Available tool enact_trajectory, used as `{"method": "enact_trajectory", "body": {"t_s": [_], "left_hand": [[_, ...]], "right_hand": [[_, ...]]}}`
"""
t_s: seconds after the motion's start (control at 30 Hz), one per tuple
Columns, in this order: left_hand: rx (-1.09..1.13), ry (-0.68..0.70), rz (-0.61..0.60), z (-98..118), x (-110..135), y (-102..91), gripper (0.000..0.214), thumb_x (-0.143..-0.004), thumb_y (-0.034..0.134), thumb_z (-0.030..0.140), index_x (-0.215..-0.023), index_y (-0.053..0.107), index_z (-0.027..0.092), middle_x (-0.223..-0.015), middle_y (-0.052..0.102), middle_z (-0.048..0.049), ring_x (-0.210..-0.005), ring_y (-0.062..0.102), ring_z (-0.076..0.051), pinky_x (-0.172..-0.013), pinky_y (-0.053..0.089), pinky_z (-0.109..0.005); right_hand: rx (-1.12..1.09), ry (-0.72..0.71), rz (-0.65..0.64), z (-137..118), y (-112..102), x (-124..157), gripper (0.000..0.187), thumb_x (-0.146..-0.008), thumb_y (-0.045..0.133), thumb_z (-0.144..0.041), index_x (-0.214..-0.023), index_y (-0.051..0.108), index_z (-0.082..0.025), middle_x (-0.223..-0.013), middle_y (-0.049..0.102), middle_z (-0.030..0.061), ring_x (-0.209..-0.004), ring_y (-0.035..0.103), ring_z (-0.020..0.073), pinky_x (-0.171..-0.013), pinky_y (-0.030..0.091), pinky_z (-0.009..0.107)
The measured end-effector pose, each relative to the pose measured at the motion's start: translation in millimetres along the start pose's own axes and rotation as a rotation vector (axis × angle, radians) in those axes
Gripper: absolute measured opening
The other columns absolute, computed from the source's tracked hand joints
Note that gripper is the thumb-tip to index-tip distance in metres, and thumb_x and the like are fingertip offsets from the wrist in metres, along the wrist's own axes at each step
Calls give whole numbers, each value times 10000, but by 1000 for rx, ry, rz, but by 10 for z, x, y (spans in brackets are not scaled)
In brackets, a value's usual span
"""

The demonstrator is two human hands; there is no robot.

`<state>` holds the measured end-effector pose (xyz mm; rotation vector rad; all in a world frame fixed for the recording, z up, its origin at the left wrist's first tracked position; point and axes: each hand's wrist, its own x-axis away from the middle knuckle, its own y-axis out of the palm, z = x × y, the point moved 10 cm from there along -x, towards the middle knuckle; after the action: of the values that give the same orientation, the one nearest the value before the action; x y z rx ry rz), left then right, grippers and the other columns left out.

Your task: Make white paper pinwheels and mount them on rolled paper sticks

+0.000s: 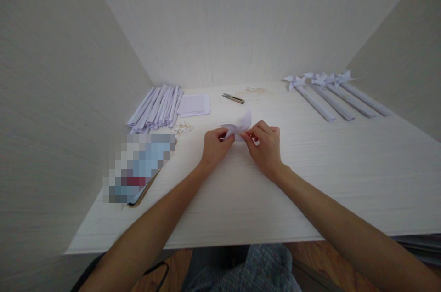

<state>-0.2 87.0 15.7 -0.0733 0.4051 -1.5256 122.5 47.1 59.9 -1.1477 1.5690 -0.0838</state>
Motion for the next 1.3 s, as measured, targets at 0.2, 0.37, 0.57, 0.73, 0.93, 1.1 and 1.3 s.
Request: {"method": "enact_trajectory", "body": {"t_s": [0.2,0.37,0.57,0.73,0.93,1.1,1.3], "left_hand": [[-26,-7,12,-14,-1,-17,136,-624,494,196,-515,545,135,-497,454,46,-515,428,-80,-511,369,-200],[-37,11,34,-1,7,-20,126,-625,501,188,-543,582,136,-510,508,36,-534,466,-91,-521,387,-202],[-35,15,38,3,17,-19,126,-630,507,173,-585,618,136,-551,577,21,-548,512,-99,-534,416,-207],[-70,43,38,32,25,-14,155,-644,498,167,-630,647,131,-577,613,8,-561,539,-105,-553,440,-211],[-144,96,55,72,35,-14,184,-652,506,171,-705,676,124,-665,662,-29,-595,570,-115,-600,464,-234],[-118,65,57,33,30,-19,169,-660,509,179,-676,670,129,-616,644,-15,-573,560,-113,-581,466,-232],[-84,52,45,19,22,-17,158,-659,513,197,-650,656,131,-585,617,-1,-559,538,-109,-573,454,-230]], "right_hand": [[-15,-2,-23,3,25,12,197,-817,491,-231,-646,572,-177,-671,574,-6,-567,484,103,-650,277,301],[11,4,-45,-7,36,9,232,-819,488,-258,-617,567,-174,-652,564,2,-565,479,109,-634,280,308],[-131,40,-57,53,73,9,204,-809,494,-230,-627,572,-181,-655,536,11,-571,462,119,-580,344,280],[-177,40,-68,47,77,5,191,-803,499,-220,-634,577,-178,-649,515,15,-576,461,122,-552,364,269],[-135,31,-92,11,82,-12,239,-815,472,-220,-589,537,-173,-618,476,17,-556,437,124,-516,344,265],[-166,67,-94,50,99,-7,196,-790,492,-176,-596,517,-181,-634,478,11,-561,438,120,-525,360,260],[-217,78,-74,59,81,-10,169,-769,503,-141,-606,499,-184,-635,484,7,-571,452,119,-524,374,258]]}}
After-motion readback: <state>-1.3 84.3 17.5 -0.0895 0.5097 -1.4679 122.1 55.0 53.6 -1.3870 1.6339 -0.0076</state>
